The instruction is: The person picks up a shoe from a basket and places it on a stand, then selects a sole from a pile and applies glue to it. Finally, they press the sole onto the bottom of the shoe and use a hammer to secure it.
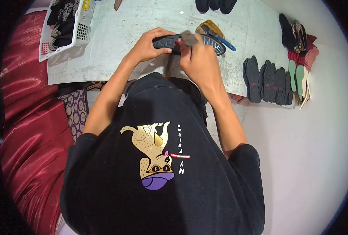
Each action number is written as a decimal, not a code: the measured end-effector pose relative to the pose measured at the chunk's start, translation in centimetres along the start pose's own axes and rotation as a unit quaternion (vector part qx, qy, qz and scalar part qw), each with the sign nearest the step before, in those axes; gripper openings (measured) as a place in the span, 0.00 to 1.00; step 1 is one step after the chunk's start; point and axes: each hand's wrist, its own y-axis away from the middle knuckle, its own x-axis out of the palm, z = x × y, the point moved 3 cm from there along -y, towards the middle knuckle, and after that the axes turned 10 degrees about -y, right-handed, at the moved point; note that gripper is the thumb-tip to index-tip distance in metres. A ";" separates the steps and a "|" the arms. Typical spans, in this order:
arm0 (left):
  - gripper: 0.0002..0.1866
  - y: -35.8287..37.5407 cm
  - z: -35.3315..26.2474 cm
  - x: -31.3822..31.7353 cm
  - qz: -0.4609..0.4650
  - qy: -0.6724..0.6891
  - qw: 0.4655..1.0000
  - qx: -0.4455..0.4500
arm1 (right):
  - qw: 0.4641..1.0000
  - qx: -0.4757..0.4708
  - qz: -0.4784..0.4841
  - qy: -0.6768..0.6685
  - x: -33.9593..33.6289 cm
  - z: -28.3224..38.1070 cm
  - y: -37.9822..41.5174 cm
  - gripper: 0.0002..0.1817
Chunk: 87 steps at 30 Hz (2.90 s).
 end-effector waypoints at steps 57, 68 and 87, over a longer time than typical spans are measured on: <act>0.34 -1.2 -1.5 0.9 -0.026 -0.073 0.997 -0.005 | 0.999 0.019 -0.014 0.040 1.9 -5.2 -0.6 0.16; 0.42 1.0 0.7 2.1 -0.088 0.074 0.992 -0.061 | 0.997 0.067 -0.002 0.029 1.4 -4.2 -0.7 0.15; 0.37 -1.3 -2.3 4.0 -0.073 0.081 0.994 -0.010 | 0.999 0.031 -0.014 0.016 -0.4 -4.3 -0.4 0.17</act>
